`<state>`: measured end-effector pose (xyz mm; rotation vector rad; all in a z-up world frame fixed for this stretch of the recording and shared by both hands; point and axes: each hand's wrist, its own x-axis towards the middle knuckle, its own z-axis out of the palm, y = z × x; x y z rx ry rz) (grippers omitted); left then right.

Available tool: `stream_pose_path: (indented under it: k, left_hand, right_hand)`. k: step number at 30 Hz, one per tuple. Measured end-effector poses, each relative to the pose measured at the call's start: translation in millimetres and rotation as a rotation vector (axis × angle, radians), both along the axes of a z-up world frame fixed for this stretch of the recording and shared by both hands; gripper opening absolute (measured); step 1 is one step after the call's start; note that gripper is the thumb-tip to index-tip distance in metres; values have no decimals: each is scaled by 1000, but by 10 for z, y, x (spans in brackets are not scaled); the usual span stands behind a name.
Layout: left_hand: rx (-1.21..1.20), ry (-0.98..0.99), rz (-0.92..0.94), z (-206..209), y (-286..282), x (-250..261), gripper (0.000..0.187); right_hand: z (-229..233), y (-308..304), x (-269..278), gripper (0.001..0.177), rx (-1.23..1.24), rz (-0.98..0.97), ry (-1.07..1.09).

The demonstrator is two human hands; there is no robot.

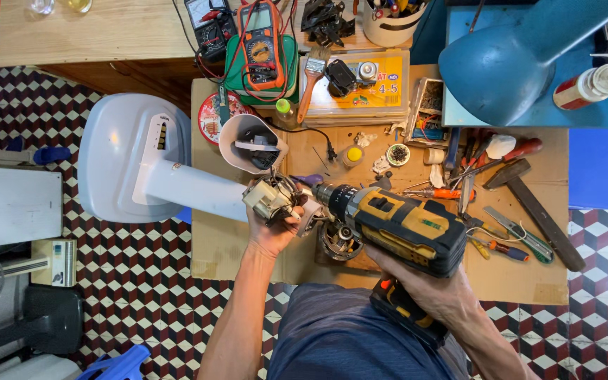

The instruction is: The person disassembles a small motor or appliance component on a cluttered workbench, using pliers and a cordless drill to remove parts and separate internal components. The person handles the motor housing, internal gears, and wires, placing removed pieces on the table.

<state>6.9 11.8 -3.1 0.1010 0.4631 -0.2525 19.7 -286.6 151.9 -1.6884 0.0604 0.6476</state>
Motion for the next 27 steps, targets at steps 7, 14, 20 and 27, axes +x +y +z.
stream_pose_path:
  k: [7,14,20,27]
  left_hand:
    - [-174,7,53,-277,21,-116,65]
    - [-230,1,70,-274,-39,-107,59]
    - [142,202,57,-76,-48,-39,67]
    - [268,161,46,296,-95,20,77]
  right_hand:
    - [3,0,33,26,-80,12,85]
    - [5,9,77,27,-106,44,157]
    - [85,8,56,26,-106,47,155]
    - [7,104,52,32,-56,118,120]
